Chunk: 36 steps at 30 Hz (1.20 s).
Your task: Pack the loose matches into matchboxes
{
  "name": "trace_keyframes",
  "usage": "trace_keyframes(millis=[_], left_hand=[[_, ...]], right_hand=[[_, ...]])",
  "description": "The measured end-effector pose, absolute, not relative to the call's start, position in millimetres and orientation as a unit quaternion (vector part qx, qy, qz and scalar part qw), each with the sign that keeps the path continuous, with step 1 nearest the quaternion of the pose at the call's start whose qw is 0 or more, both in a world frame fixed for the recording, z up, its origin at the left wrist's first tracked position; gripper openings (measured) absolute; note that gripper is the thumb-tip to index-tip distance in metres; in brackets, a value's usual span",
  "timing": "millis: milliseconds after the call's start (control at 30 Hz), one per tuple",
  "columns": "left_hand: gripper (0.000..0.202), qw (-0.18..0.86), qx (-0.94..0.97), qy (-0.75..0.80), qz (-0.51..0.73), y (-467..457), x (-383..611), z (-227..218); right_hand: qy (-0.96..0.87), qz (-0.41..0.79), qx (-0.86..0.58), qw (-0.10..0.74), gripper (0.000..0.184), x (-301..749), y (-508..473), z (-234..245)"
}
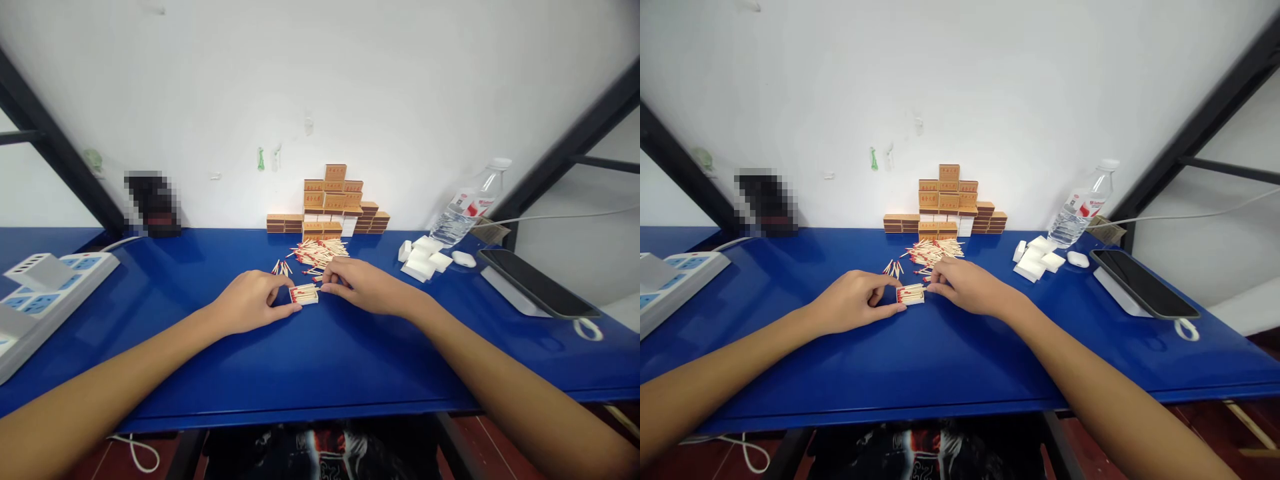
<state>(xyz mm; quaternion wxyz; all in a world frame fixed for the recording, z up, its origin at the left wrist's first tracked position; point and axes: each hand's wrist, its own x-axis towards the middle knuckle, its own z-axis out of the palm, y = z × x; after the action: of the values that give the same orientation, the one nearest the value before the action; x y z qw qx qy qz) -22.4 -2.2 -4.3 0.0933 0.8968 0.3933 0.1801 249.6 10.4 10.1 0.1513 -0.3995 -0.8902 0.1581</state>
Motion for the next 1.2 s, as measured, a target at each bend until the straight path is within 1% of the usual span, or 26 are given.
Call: trace_keyframes(millis=[100,233,400,533,833,1200], left_hand=[[0.038,0.096,0.896,0.395,0.18,-1.5,-22.9,-6.0],[0.038,0.099,0.898,0.391,0.176,-1.1,-22.9,-6.7],[0.04,0.107,0.893,0.401,0.175,-2.6,-22.0,-4.2],[0.04,0.112,0.895,0.395,0.176,-3.4,-22.1,-3.3],[0.037,0.105,0.9,0.381,0.182,-3.8,-21.0,-4.2],[0.037,0.115,0.909,0.36,0.178,-2.6,-22.7,-5.0]], right_hand=[[-0.891,0.167,-0.398,0.142,0.012,247.8,10.7,8.1],[-0.896,0.178,-0.372,0.163,0.011,242.8,7.9,5.7],[-0.901,0.16,-0.361,0.18,0.013,238.8,5.4,3.7],[-0.901,0.154,-0.357,0.191,0.01,236.2,5.0,3.4],[-0.905,0.143,-0.346,0.201,0.006,235.6,5.7,0.8],[-0.909,0.152,-0.335,0.196,0.008,232.9,4.8,1.0]])
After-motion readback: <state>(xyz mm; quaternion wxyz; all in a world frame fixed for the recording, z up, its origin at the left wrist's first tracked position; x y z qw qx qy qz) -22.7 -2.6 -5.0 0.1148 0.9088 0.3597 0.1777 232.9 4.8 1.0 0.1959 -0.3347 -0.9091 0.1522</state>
